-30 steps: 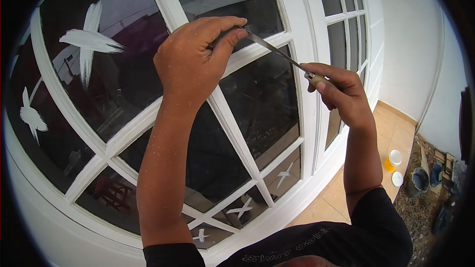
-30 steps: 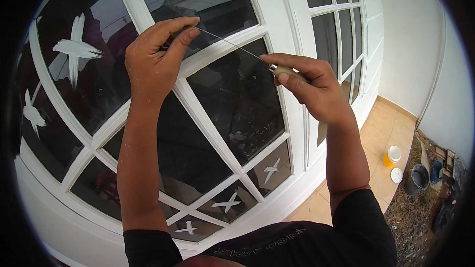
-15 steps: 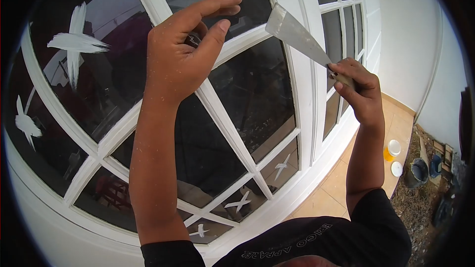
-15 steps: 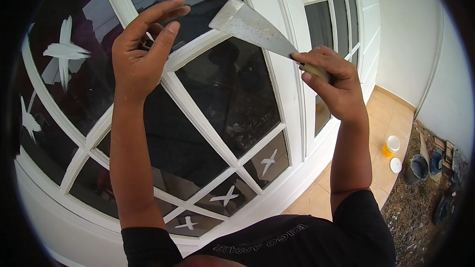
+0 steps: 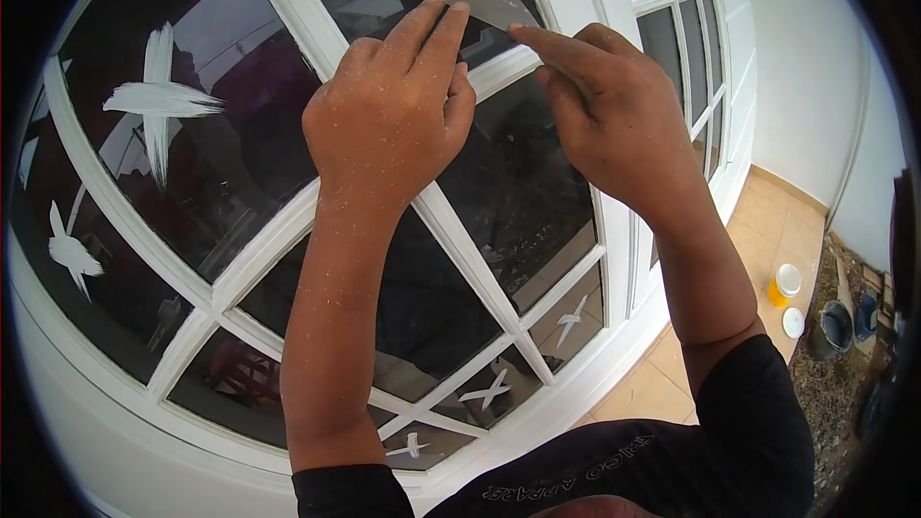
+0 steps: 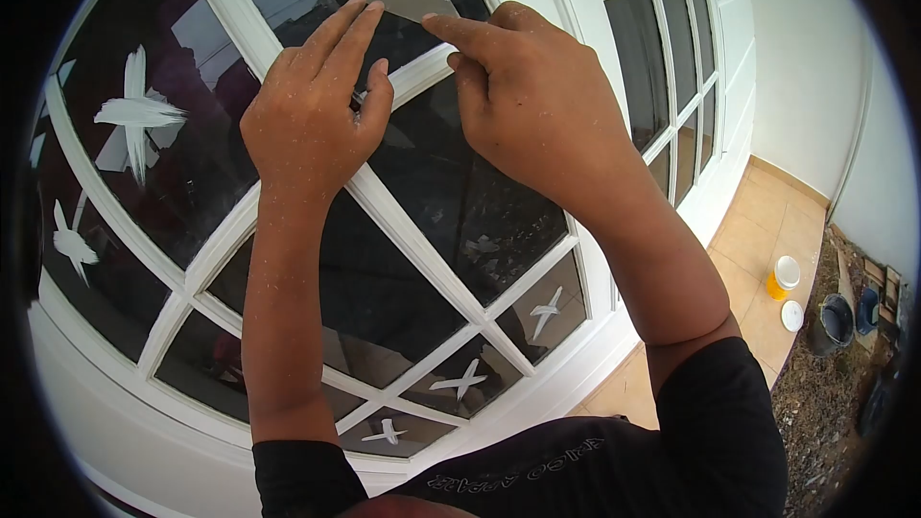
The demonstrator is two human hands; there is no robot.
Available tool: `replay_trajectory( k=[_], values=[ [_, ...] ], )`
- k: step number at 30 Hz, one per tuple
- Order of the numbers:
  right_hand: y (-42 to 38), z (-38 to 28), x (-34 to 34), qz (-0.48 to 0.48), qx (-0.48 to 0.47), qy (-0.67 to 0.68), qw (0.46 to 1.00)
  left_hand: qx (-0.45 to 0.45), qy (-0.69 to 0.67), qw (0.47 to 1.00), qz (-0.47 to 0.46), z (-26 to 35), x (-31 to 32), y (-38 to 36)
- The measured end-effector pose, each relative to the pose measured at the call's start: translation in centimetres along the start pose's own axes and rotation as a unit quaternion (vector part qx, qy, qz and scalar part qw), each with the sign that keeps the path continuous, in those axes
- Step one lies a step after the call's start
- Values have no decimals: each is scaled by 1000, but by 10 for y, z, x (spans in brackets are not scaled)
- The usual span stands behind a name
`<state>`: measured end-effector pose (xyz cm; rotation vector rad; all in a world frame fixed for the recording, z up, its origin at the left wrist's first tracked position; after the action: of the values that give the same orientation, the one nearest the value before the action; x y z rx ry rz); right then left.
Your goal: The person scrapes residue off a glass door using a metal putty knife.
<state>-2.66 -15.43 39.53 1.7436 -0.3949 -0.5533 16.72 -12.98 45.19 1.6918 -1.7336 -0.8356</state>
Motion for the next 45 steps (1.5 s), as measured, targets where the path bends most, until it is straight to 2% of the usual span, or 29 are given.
replay_trajectory(
  k=[2, 17, 20, 27, 29, 35, 42, 45],
  values=[
    [2, -3, 0, 1, -4, -40, 999, -14, 40, 998, -55, 5, -3, 0],
    [9, 1, -2, 12, -16, -50, 999, -13, 55, 995, -81, 5, -1, -2],
    [13, 2, -1, 33, -45, -52, 997, -10, 52, 995, -83, 6, -2, 0],
    [13, 3, 0, 45, -45, -49, 997, -8, 44, 996, -76, 5, -1, -1],
    [12, -1, -5, 19, -44, -61, 997, 13, 49, 997, -56, 3, 1, -2],
    [19, -5, -8, 2, -23, -70, 997, -9, 47, 996, -77, 6, -3, 0],
    [20, -4, -6, 28, -39, -52, 997, 4, 40, 997, -60, 4, -1, 1],
    [20, -8, -10, 11, -44, -82, 996, 11, 38, 998, -41, 4, -1, 0]
  ],
)
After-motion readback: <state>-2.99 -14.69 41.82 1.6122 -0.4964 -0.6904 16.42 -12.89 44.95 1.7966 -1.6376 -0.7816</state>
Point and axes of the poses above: each hand's wrist, its own y-axis towards the middle knuckle, its own x-axis out of the palm, z = x × y, the point moved 1 cm from there along y, towards the middle knuckle, and after that the axes turned 2 degrees about -y, right-handed, at the moved point
